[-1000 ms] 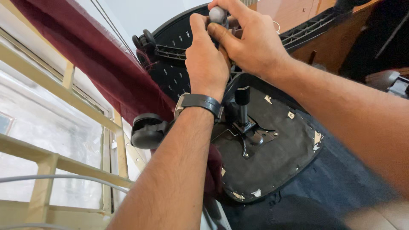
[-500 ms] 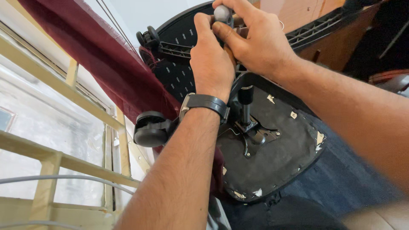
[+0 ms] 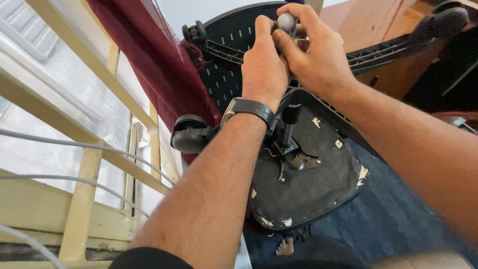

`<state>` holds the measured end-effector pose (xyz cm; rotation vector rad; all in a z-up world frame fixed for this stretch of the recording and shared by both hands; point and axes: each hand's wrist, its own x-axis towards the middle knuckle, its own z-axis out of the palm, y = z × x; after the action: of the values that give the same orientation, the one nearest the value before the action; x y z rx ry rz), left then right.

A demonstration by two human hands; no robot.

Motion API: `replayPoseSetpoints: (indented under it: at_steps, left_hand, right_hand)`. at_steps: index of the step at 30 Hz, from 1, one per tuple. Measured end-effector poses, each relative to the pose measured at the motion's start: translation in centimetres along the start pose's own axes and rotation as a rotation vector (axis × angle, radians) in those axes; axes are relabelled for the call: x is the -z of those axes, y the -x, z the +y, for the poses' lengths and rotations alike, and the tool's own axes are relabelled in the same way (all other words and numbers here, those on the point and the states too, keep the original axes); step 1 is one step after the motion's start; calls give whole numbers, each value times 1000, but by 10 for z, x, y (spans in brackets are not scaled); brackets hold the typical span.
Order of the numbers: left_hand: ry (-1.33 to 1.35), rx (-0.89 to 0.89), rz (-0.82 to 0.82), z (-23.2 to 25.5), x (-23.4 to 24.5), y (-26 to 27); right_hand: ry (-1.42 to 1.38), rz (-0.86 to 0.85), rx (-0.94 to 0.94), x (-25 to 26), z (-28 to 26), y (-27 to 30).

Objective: The person uses a screwdriver to tighten a screw on the central column of an overturned office chair base. The chair remains upside down on a protective mat while the person works on the central mechanism.

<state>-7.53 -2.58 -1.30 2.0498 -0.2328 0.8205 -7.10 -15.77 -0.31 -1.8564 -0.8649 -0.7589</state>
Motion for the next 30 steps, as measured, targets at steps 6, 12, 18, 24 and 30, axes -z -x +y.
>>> replayPoseSetpoints:
  at_steps: [6, 12, 18, 24, 30]
  left_hand:
    - [-8, -66, 48, -14, -9, 4]
    - [-30, -47, 29, -11, -12, 6]
    - [28, -202, 67, -15, -7, 5]
    - [161, -168, 10, -9, -6, 9]
    - [161, 43, -45, -5, -6, 9]
  right_hand:
    - [87, 4, 27, -3, 21, 4]
    - [75, 6, 31, 0, 20, -1]
    - [-11, -42, 62, 4, 18, -4]
    - [100, -26, 87, 14, 21, -13]
    - [165, -92, -22, 23, 5, -20]
